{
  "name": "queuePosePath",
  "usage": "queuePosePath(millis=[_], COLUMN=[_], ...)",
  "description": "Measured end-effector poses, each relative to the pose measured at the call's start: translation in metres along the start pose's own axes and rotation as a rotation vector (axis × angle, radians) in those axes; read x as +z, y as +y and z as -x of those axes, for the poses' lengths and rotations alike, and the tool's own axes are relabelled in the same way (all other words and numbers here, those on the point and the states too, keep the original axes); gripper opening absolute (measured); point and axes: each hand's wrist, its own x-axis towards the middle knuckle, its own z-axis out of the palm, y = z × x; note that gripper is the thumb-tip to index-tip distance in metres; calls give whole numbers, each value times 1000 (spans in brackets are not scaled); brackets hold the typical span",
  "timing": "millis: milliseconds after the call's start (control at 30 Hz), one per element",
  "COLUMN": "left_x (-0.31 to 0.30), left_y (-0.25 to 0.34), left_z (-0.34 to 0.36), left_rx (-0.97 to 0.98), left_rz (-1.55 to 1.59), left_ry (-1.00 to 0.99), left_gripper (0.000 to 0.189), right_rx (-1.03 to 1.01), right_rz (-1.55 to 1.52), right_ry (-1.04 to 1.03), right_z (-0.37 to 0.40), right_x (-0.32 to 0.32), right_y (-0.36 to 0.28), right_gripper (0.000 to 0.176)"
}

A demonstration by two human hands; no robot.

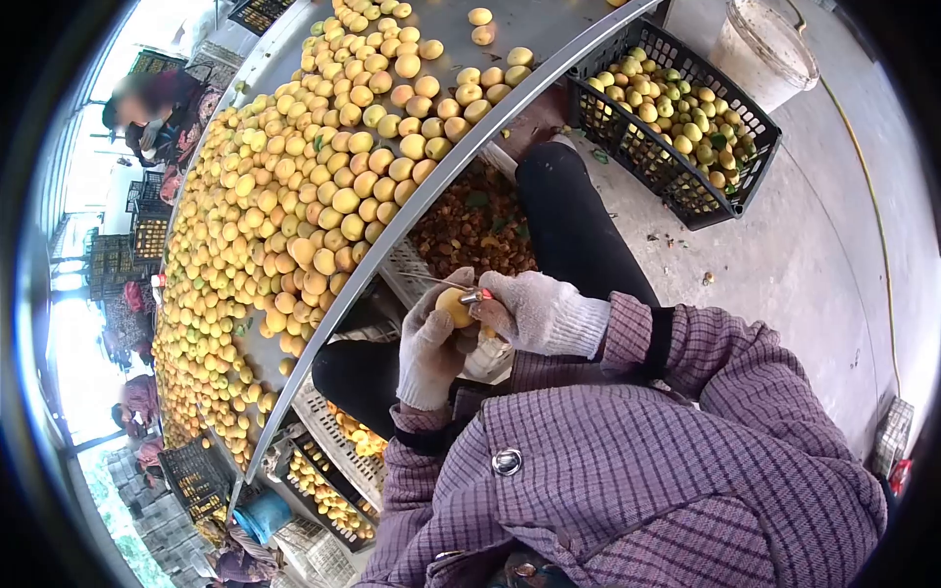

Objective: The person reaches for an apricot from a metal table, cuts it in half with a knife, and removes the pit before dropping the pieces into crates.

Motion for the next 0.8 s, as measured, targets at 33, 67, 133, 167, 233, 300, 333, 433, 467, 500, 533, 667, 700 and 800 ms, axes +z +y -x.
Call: queuePosePath(millis=[33, 67, 133, 167, 233, 300, 333, 433, 467, 500, 533, 667, 700, 800], left_x=[16, 14, 4, 2, 1, 0, -3, -13, -16, -19, -20, -27, -22, -23], left_y=[5, 7, 6, 5, 3, -3, -6, -11, -12, -11, -12, -13, -13, -15], left_z=[2, 2, 1, -2, -5, -10, -15, -25, -27, -29, -29, -29, -28, -28], left_rx=[32, 40, 51, 51, 90, 84, 72, 95, 112, 143, 153, 201, 196, 182], left_rz=[-142, -197, -404, -409, -529, -347, -160, -30, 54, 57, 56, 104, 107, 110], left_ry=[86, 86, 128, 130, 187, 181, 167, 66, 27, -53, -49, -182, -149, -136], left_gripper=[71, 65, 61, 61, 57, 57, 57, 61, 62, 63, 63, 67, 70, 74], right_rx=[19, 36, 95, 160, 344, 304, 269, 202, 217, 261, 252, 275, 274, 315], right_rz=[103, 207, 154, -71, -368, -328, -287, 114, 271, 194, 195, -153, -163, -150], right_ry=[-13, -28, -48, -50, -109, -15, 83, 182, 217, 202, 196, -118, -120, -131], right_z=[-2, -3, -7, -11, -15, -21, -24, -21, -23, -23, -21, -7, -5, -5], right_x=[1, 1, 13, 21, 19, 31, 33, 9, 0, -6, -5, -2, 1, -1], right_y=[0, 0, 18, 31, 24, 27, 26, 6, -1, -4, 1, 1, -1, -10], right_gripper=[30, 30, 36, 39, 47, 44, 40, 31, 29, 31, 31, 35, 34, 33])
